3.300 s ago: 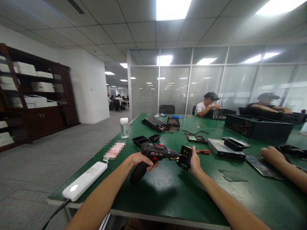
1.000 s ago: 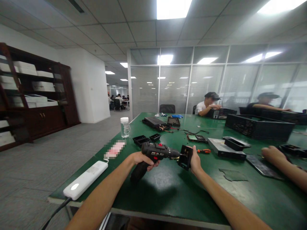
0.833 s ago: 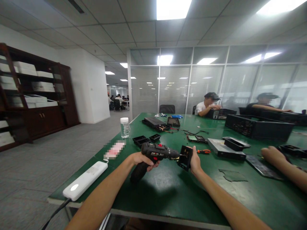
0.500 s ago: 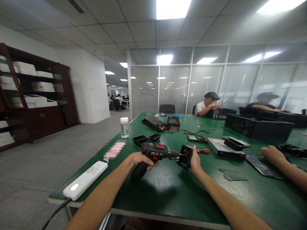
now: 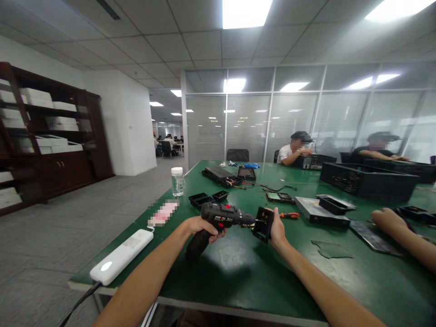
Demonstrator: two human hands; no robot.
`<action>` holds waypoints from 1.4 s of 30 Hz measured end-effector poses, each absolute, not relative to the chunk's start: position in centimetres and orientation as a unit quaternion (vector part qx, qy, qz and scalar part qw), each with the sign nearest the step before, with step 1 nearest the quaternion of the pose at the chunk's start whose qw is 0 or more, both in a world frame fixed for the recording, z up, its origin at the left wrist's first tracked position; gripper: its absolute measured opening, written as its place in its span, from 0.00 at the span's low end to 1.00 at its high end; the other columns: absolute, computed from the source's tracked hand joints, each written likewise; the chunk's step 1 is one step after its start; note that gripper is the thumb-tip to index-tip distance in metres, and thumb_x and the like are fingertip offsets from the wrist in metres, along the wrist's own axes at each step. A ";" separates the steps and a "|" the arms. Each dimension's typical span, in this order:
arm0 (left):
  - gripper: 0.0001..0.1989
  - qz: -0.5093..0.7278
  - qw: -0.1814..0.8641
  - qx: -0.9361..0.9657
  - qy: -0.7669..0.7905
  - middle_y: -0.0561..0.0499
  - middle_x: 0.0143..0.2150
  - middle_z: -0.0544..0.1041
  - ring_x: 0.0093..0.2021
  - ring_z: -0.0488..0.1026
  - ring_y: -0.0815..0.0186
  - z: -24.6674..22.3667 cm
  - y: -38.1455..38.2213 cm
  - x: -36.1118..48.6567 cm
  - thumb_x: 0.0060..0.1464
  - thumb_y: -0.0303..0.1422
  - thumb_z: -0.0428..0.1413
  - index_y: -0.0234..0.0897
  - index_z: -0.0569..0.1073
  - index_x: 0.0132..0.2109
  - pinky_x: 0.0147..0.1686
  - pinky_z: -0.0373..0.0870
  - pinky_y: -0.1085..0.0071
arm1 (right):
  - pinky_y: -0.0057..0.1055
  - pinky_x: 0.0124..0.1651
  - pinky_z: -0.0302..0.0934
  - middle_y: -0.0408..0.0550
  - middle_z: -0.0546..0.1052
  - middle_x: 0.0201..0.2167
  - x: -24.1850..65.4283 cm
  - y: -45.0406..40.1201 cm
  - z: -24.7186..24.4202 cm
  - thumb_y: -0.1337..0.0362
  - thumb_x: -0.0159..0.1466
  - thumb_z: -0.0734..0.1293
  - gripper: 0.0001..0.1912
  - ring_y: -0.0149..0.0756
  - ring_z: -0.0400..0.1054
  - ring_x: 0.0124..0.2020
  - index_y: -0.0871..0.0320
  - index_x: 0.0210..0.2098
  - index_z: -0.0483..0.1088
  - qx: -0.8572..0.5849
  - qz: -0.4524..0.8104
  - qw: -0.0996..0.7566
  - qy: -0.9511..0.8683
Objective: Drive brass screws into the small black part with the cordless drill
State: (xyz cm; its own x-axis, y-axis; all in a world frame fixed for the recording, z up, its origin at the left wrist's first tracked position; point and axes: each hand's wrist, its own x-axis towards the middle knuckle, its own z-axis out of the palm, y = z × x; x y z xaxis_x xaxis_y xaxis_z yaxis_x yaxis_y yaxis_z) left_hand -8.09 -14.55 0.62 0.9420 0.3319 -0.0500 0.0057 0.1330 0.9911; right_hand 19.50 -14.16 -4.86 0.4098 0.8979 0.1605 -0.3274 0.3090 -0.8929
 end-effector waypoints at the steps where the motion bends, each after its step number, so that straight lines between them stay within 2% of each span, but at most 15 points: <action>1: 0.19 0.110 0.742 0.649 0.131 0.48 0.31 0.65 0.21 0.63 0.73 0.6 -14.5 -8.1 0.37 0.28 0.55 0.28 0.64 0.41 0.22 0.60 0.73 | 0.31 0.28 0.60 0.42 0.70 0.24 19.5 -14.1 -4.9 0.43 0.49 0.56 0.26 0.34 0.65 0.25 0.56 0.36 0.67 -0.411 0.419 0.732 -0.346; 42: 0.19 0.111 0.745 0.646 0.121 0.48 0.30 0.65 0.21 0.62 0.73 0.8 -14.7 -8.0 0.37 0.27 0.55 0.28 0.64 0.40 0.22 0.60 0.72 | 0.32 0.26 0.60 0.42 0.70 0.24 19.3 -14.4 -4.6 0.43 0.48 0.56 0.27 0.35 0.65 0.24 0.56 0.36 0.66 -0.419 0.429 0.728 -0.331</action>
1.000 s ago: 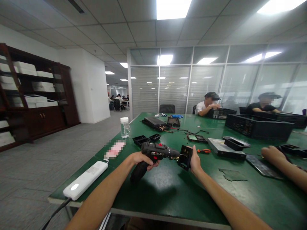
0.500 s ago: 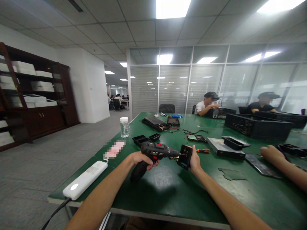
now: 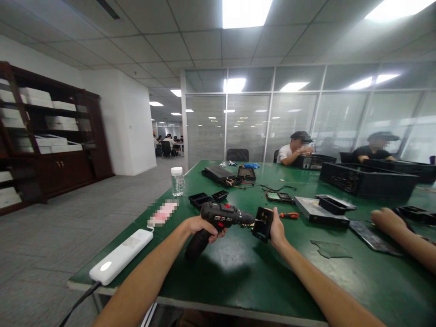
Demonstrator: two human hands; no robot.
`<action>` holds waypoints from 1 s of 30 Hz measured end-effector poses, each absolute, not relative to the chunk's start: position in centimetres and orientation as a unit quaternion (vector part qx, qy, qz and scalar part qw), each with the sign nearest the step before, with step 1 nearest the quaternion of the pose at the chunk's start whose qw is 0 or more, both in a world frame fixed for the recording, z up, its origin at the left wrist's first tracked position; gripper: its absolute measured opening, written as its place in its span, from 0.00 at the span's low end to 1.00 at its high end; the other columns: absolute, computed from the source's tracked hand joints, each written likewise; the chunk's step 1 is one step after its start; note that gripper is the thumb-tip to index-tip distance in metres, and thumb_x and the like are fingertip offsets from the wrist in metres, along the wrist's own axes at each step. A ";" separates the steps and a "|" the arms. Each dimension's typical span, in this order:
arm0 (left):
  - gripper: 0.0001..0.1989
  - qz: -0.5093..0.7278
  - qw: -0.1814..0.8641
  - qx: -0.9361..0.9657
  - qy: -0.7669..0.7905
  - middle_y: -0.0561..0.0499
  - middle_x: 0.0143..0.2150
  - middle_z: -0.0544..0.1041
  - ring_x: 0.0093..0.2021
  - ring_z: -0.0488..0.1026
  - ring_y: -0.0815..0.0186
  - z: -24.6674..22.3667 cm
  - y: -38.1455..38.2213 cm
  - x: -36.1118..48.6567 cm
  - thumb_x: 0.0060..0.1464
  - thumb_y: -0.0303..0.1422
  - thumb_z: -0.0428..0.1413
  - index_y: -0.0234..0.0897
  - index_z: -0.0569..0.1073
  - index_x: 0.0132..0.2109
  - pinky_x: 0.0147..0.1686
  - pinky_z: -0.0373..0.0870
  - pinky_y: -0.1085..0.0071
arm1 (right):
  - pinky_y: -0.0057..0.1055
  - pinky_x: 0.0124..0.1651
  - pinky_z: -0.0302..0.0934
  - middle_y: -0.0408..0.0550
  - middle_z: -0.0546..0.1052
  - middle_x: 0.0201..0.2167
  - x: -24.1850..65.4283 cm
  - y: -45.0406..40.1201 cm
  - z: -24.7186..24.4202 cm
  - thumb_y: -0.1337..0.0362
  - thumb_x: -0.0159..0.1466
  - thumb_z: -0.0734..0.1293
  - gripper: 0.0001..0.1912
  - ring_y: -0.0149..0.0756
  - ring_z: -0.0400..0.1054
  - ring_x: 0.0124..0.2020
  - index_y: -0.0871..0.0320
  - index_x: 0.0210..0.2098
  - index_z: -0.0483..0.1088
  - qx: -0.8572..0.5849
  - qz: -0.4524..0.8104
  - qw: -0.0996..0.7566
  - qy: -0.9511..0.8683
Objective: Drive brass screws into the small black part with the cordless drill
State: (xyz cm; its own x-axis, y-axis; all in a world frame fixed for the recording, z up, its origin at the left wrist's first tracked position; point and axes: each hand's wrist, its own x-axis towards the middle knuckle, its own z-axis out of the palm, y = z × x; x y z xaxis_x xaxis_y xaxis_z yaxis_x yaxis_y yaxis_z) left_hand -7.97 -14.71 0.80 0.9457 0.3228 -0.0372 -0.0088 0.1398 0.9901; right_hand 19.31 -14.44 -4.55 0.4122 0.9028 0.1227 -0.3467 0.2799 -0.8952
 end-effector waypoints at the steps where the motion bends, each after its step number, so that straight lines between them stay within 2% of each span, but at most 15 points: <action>1: 0.19 0.111 0.745 0.646 0.121 0.48 0.30 0.65 0.21 0.62 0.73 0.8 -14.7 -8.0 0.37 0.27 0.55 0.28 0.64 0.40 0.22 0.60 0.72 | 0.32 0.27 0.60 0.42 0.70 0.24 19.3 -14.5 -4.6 0.43 0.48 0.56 0.27 0.35 0.65 0.24 0.56 0.36 0.66 -0.419 0.426 0.729 -0.334; 30: 0.20 0.107 0.746 0.645 0.125 0.49 0.30 0.65 0.21 0.62 0.74 0.9 -14.8 -8.0 0.37 0.28 0.55 0.28 0.63 0.41 0.23 0.60 0.73 | 0.32 0.26 0.60 0.42 0.70 0.23 19.3 -14.6 -4.4 0.43 0.48 0.56 0.27 0.35 0.65 0.24 0.56 0.36 0.66 -0.413 0.433 0.726 -0.338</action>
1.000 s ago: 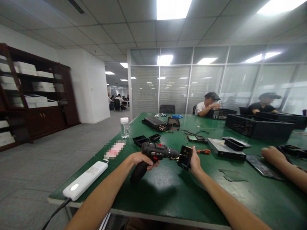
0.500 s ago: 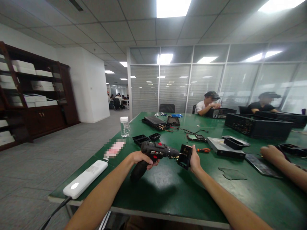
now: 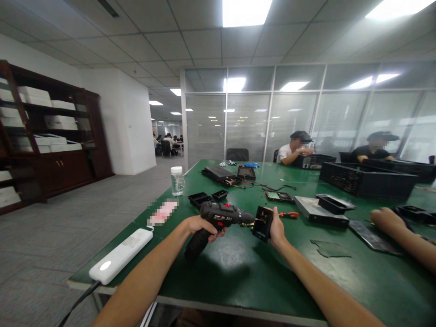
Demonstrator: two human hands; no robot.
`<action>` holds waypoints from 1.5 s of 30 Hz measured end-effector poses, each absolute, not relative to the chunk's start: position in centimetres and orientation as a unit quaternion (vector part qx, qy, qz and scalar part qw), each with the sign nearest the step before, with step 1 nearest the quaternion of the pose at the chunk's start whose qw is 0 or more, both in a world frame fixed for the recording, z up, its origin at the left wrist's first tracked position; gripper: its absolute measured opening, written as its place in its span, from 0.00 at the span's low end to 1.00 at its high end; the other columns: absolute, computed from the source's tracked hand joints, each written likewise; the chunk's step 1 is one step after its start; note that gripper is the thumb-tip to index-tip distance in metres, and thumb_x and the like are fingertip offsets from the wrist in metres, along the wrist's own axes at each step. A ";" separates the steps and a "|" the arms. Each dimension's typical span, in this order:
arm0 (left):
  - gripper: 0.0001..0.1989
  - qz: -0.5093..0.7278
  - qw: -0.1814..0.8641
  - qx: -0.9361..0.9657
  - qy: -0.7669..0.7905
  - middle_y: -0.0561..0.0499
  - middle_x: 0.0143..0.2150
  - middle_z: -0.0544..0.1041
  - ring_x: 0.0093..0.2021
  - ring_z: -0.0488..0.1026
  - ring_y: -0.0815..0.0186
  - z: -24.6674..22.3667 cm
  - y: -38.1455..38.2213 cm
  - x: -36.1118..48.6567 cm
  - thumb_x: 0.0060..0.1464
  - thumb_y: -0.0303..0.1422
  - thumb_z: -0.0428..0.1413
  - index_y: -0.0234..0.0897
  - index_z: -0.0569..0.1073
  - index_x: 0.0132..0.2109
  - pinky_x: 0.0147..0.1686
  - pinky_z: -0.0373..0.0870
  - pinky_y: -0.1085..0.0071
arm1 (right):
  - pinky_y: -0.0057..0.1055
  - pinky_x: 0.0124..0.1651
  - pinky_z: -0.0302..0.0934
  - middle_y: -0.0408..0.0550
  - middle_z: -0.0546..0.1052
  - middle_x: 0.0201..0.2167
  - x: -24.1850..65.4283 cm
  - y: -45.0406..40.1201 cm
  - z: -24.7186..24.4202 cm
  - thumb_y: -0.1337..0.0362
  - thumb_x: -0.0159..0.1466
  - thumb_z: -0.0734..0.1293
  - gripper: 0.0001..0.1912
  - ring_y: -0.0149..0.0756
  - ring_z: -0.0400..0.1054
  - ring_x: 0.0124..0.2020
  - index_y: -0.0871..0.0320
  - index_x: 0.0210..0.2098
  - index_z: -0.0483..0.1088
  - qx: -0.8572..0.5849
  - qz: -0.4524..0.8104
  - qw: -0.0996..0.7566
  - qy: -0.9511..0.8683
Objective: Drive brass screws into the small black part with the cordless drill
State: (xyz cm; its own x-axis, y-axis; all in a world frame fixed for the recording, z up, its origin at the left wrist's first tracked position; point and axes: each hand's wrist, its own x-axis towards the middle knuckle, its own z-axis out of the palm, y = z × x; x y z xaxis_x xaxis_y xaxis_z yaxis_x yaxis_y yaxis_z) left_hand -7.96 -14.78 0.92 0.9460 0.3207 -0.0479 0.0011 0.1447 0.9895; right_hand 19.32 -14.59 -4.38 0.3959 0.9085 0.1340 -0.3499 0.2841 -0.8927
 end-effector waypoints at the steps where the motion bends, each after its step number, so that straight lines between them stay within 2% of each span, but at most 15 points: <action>1: 0.19 0.108 0.746 0.645 0.125 0.49 0.30 0.65 0.21 0.62 0.74 0.9 -14.7 -8.0 0.37 0.28 0.55 0.28 0.63 0.41 0.23 0.60 0.73 | 0.32 0.26 0.60 0.42 0.70 0.23 19.3 -14.6 -4.4 0.43 0.48 0.56 0.27 0.34 0.65 0.24 0.56 0.36 0.66 -0.413 0.431 0.727 -0.340; 24: 0.19 0.117 0.747 0.643 0.120 0.48 0.31 0.66 0.20 0.63 0.73 0.7 -14.7 -8.0 0.38 0.27 0.55 0.28 0.64 0.41 0.22 0.60 0.73 | 0.31 0.28 0.59 0.42 0.70 0.25 19.6 -14.1 -4.8 0.43 0.48 0.56 0.27 0.35 0.65 0.26 0.57 0.36 0.67 -0.423 0.423 0.727 -0.338; 45: 0.19 0.110 0.745 0.646 0.125 0.48 0.30 0.65 0.20 0.62 0.73 0.8 -14.7 -8.0 0.38 0.28 0.54 0.28 0.64 0.41 0.22 0.60 0.73 | 0.31 0.26 0.60 0.42 0.70 0.23 19.5 -14.1 -4.9 0.43 0.48 0.56 0.27 0.34 0.64 0.24 0.57 0.36 0.66 -0.420 0.426 0.729 -0.333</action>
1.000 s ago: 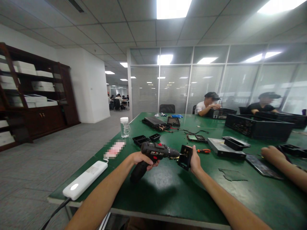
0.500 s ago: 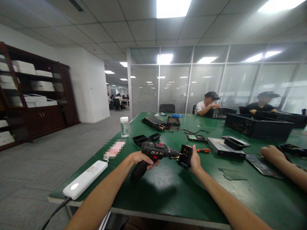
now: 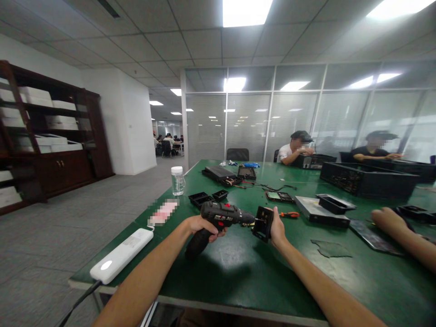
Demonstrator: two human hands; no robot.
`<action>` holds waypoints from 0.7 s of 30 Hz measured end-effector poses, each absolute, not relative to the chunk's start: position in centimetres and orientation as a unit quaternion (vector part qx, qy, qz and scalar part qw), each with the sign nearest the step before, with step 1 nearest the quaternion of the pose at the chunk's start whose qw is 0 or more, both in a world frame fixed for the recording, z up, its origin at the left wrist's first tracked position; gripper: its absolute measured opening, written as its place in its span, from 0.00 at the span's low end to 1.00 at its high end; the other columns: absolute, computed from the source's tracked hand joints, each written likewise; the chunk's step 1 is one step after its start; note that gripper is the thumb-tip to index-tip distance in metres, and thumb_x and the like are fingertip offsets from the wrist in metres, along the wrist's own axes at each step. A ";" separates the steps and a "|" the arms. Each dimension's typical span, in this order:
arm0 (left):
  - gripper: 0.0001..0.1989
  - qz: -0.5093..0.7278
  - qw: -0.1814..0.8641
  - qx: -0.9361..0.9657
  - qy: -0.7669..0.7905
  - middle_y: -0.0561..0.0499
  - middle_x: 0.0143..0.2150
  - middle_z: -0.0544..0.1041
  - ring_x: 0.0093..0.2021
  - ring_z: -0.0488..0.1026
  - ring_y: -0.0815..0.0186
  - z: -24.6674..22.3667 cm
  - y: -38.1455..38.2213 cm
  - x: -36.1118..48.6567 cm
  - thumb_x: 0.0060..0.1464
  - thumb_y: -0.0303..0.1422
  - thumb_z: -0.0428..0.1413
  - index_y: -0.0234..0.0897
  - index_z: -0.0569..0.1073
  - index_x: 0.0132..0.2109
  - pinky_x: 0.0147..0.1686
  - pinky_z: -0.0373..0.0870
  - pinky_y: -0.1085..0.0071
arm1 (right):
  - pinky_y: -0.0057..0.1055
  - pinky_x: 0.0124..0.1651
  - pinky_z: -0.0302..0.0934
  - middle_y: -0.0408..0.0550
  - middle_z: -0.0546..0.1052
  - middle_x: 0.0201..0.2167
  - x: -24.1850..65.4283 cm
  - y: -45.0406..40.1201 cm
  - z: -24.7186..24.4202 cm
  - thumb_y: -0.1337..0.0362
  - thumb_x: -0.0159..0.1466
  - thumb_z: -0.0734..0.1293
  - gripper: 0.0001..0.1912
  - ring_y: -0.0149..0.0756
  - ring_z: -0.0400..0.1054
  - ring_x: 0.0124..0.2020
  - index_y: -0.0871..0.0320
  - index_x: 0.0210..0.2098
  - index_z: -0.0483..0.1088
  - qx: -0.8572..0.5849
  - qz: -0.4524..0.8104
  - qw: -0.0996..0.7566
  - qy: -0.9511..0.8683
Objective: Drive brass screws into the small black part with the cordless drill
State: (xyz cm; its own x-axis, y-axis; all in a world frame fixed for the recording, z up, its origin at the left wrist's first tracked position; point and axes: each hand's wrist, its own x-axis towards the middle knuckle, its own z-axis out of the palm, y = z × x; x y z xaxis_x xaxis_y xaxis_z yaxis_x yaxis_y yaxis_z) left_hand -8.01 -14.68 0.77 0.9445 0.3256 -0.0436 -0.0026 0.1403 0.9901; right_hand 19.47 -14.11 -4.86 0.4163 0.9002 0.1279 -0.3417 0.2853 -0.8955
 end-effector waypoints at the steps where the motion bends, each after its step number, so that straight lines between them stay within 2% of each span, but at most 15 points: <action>1: 0.19 0.111 0.744 0.647 0.124 0.48 0.30 0.65 0.20 0.62 0.73 0.8 -14.7 -8.0 0.38 0.28 0.54 0.28 0.64 0.41 0.22 0.60 0.73 | 0.31 0.26 0.60 0.42 0.70 0.23 19.4 -14.2 -4.8 0.43 0.48 0.56 0.27 0.34 0.64 0.24 0.57 0.35 0.66 -0.419 0.424 0.730 -0.335; 21: 0.19 0.111 0.740 0.652 0.122 0.48 0.31 0.65 0.21 0.63 0.73 0.8 -14.6 -8.0 0.39 0.28 0.54 0.28 0.64 0.41 0.23 0.60 0.72 | 0.32 0.27 0.59 0.43 0.70 0.24 19.5 -14.2 -4.8 0.43 0.48 0.56 0.28 0.35 0.65 0.24 0.57 0.37 0.66 -0.422 0.430 0.723 -0.338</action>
State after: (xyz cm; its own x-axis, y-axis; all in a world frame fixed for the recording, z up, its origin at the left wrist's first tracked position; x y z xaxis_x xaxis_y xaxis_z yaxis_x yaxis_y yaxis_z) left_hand -8.04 -14.58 0.76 0.9452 0.3246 -0.0360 -0.0051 0.1250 0.9921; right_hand 19.50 -14.22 -4.80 0.4015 0.9071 0.1265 -0.3354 0.2741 -0.9013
